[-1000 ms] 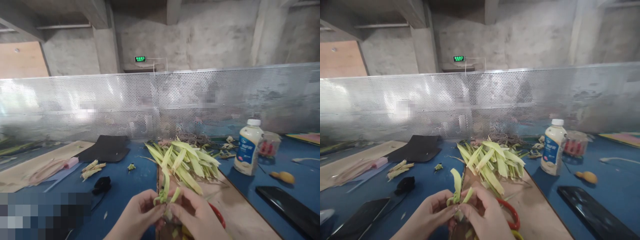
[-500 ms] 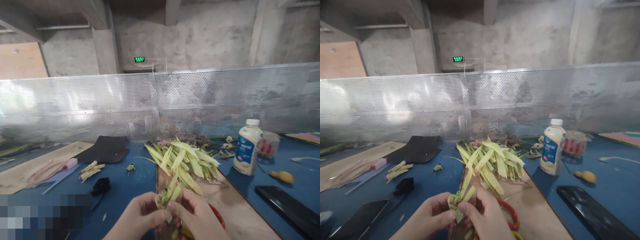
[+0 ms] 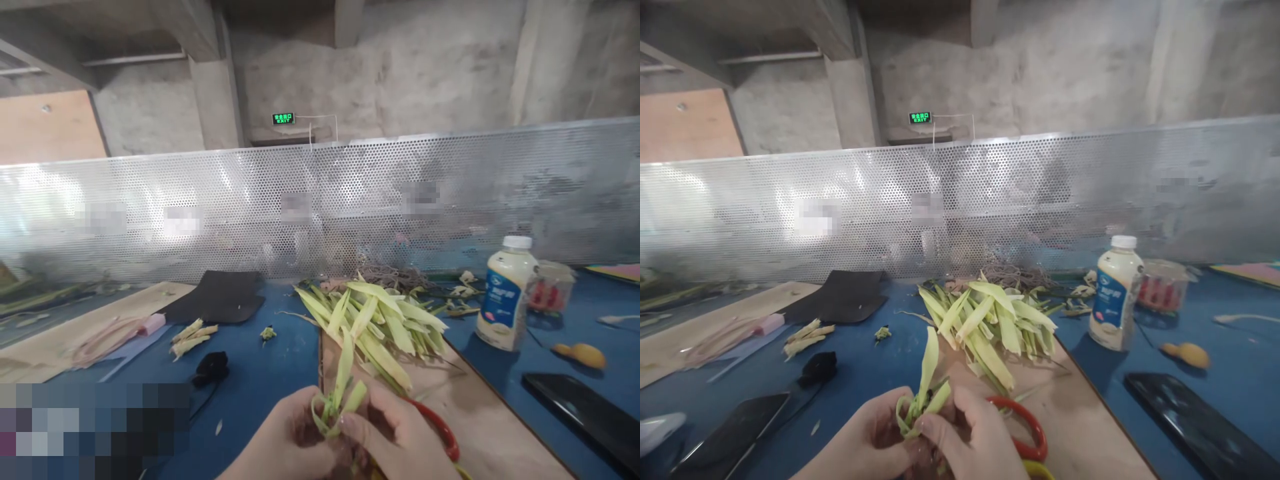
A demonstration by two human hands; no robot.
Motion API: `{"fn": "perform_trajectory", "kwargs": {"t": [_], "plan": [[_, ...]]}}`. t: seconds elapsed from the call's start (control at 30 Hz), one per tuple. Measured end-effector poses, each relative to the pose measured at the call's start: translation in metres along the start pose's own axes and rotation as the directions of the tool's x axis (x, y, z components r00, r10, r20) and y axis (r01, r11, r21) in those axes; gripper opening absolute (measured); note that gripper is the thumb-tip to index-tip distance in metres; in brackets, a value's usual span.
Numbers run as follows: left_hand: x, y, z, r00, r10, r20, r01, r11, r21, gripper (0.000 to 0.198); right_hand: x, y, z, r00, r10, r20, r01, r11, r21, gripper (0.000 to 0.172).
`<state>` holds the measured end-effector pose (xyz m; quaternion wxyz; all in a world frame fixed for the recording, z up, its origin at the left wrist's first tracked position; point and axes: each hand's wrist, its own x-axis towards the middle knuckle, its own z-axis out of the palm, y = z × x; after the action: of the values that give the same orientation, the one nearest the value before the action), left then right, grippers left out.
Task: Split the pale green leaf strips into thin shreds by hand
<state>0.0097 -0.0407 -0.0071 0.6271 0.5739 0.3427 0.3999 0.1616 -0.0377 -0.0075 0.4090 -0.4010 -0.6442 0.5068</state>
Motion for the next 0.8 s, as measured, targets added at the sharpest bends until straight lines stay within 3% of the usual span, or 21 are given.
{"fn": "perform_trajectory", "kwargs": {"t": [0.17, 0.43, 0.6, 0.8], "plan": [[0.001, -0.002, -0.001, 0.996, -0.004, 0.086, 0.008, 0.999, -0.042, 0.025, 0.001, 0.003, 0.000, 0.999, 0.038, -0.018, -0.038, 0.999, 0.005, 0.030], [0.002, -0.012, -0.002, 0.997, 0.069, 0.028, -0.068, 0.998, -0.014, 0.053, 0.005, 0.014, 0.001, 0.998, 0.057, 0.012, -0.058, 0.994, 0.091, 0.031], [-0.002, 0.000, 0.003, 0.997, 0.072, 0.034, -0.070, 0.997, -0.042, 0.037, 0.007, 0.016, 0.002, 0.997, 0.069, 0.023, -0.072, 0.982, 0.173, 0.031], [-0.002, 0.003, -0.002, 0.996, 0.022, -0.087, -0.018, 0.999, 0.051, 0.031, 0.007, 0.020, 0.001, 0.997, 0.070, 0.040, -0.076, 0.983, 0.168, 0.031]]}}
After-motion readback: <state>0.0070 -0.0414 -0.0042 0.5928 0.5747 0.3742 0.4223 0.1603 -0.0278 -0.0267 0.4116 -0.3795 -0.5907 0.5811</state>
